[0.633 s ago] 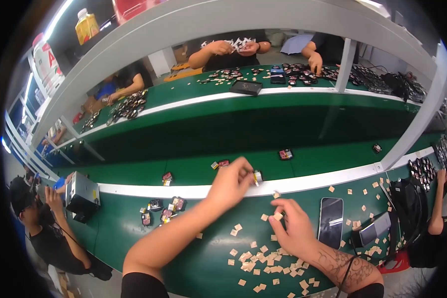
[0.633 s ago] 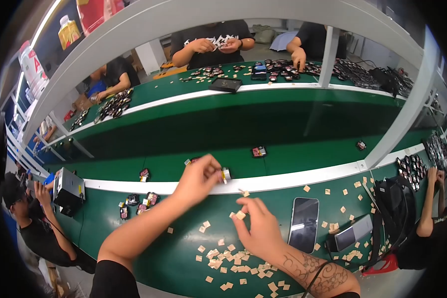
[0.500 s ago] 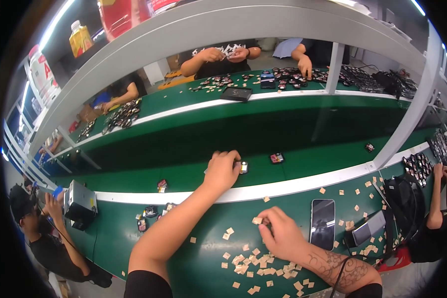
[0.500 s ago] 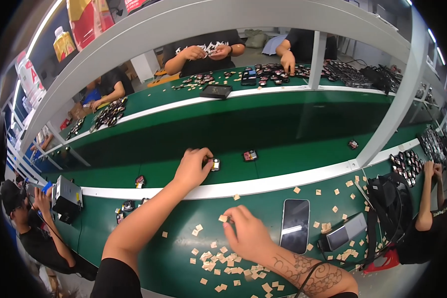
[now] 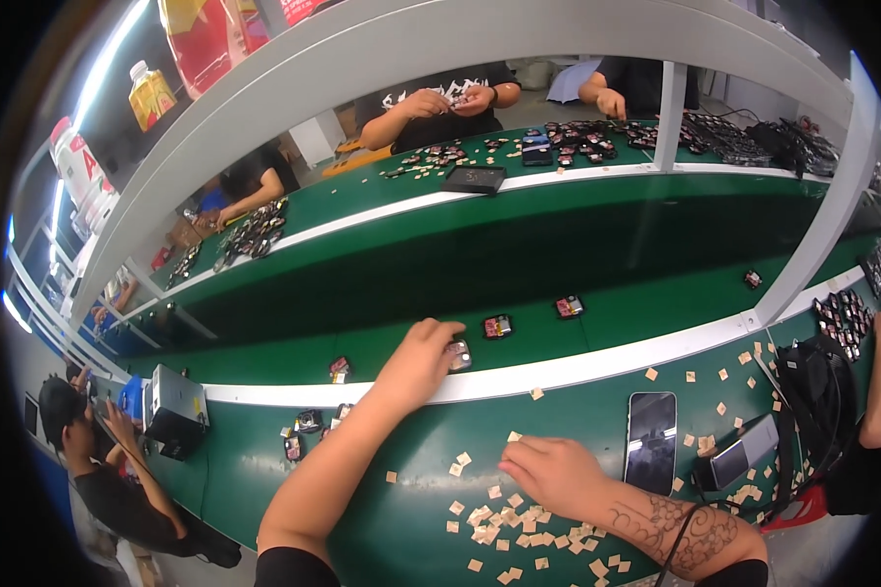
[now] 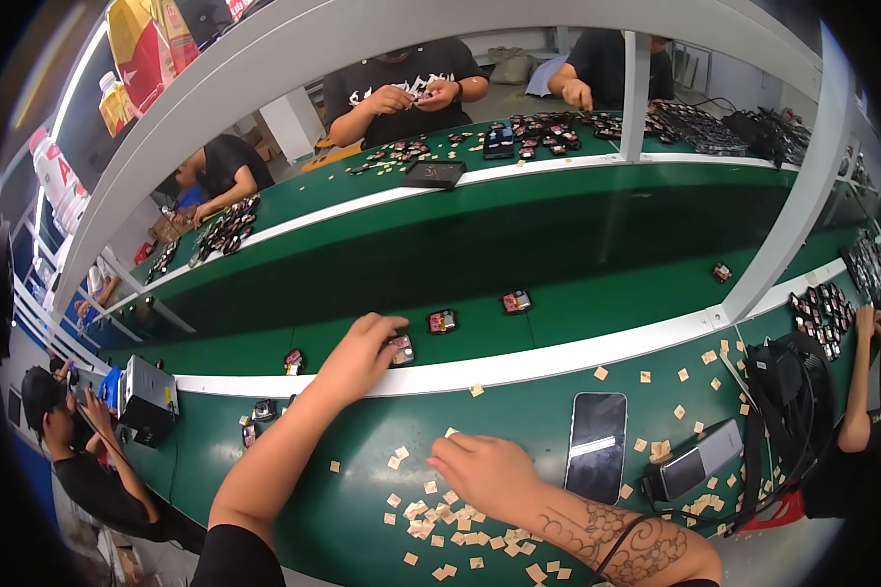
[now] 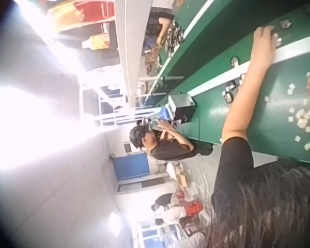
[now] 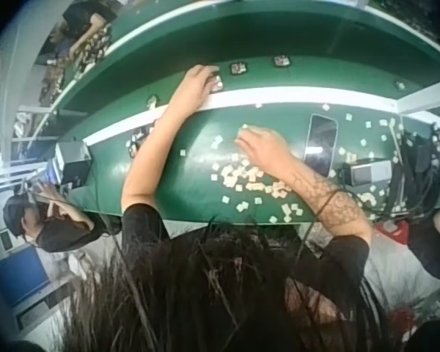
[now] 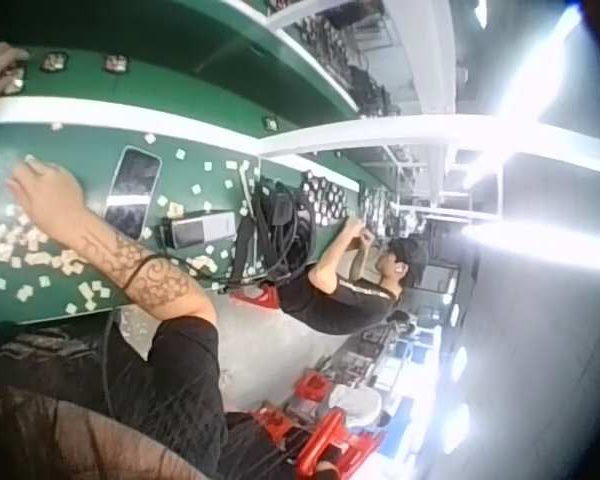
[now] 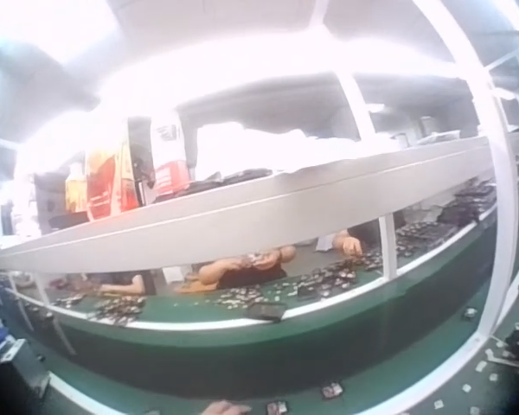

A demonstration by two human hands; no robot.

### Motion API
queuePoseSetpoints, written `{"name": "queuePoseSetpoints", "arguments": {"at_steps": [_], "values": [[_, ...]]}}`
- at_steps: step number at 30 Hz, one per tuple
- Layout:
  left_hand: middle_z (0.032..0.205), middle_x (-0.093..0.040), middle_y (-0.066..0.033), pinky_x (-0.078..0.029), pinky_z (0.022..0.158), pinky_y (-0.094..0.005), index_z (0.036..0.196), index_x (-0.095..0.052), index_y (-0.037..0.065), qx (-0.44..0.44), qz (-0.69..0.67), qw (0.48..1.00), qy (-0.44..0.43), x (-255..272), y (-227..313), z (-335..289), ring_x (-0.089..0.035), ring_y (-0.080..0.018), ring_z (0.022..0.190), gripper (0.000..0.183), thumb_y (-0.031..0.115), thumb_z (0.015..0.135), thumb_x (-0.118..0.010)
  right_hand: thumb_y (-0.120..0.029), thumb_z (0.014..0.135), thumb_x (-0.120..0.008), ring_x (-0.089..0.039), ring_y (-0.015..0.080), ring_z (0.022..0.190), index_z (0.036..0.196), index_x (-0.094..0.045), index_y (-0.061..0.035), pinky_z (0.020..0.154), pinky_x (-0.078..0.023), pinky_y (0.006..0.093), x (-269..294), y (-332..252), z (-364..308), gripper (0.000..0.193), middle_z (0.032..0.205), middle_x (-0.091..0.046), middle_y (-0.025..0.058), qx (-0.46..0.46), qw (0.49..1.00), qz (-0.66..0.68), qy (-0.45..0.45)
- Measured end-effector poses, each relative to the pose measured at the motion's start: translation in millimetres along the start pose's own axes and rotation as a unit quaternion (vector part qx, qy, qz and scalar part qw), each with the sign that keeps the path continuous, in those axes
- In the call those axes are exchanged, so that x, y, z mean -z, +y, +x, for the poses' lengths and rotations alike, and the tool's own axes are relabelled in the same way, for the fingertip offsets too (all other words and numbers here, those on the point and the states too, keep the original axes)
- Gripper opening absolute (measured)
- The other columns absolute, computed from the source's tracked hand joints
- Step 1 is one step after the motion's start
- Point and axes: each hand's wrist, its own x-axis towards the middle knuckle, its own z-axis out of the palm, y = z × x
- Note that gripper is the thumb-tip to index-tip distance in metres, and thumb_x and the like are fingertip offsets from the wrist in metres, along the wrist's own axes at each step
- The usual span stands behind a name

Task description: Sorting and cleaning small CPU or memory electronic components at a workbench.

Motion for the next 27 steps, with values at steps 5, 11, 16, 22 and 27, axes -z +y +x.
{"name": "queuePoseSetpoints", "arguments": {"at_steps": [5,11,16,22,27], "values": [[0.123,-0.059,-0.0160,-0.056,0.098,-0.0419,0.138,-0.067,0.007,-0.011,-0.023,0.998,-0.051,6.3,9.5,-6.7,-0.066,-0.0327,0.110,0.042,0.007,0.096,-0.073,-0.005,0.099,-0.067,-0.069,0.0335,0.083,0.114,-0.067,-0.0074,0.070,-0.056,0.0444,1.6,0.9,1.0,0.015,0.101,-0.062,0.0105,0.011,0.997,0.065,0.028],[0.119,-0.061,-0.0181,-0.056,0.097,-0.0432,0.135,-0.066,0.006,-0.018,-0.015,0.996,-0.089,5.7,6.2,1.4,-0.066,-0.0354,0.111,0.044,0.022,0.096,-0.077,0.002,0.095,-0.065,-0.069,0.0320,0.083,0.127,-0.067,-0.0083,0.071,-0.059,0.0427,4.9,-1.5,2.6,0.033,0.105,-0.057,0.0108,-0.010,1.000,0.015,-0.004],[0.115,-0.064,-0.0176,-0.057,0.095,-0.0455,0.126,-0.067,0.004,-0.044,0.072,0.994,-0.062,-10.1,2.8,10.1,-0.067,-0.0379,0.108,0.039,0.031,0.099,-0.075,0.005,0.099,-0.063,-0.065,0.0292,0.081,0.127,-0.069,-0.0073,0.071,-0.056,0.0383,5.0,-6.8,5.1,0.031,0.105,-0.058,0.0109,-0.040,0.999,0.033,0.015],[0.112,-0.063,-0.0166,-0.054,0.091,-0.0461,0.114,-0.064,0.004,-0.121,0.022,0.990,-0.064,-13.8,29.4,-11.8,-0.064,-0.0376,0.107,0.040,0.034,0.094,-0.080,0.001,0.099,-0.066,-0.068,0.0326,0.079,0.122,-0.069,-0.0042,0.069,-0.057,0.0421,10.2,-2.8,5.3,0.024,0.102,-0.059,0.0117,-0.040,0.994,0.044,0.091],[0.114,-0.059,-0.0124,-0.052,0.094,-0.0431,0.125,-0.065,0.005,-0.140,0.012,0.988,-0.059,-15.5,65.6,-81.0,-0.060,-0.0332,0.108,0.054,0.033,0.085,-0.087,0.003,0.097,-0.069,-0.070,0.0277,0.078,0.115,-0.073,-0.0017,0.067,-0.056,0.0364,15.2,-2.8,6.2,0.018,0.096,-0.066,0.0129,-0.073,0.991,0.047,0.099]]}}
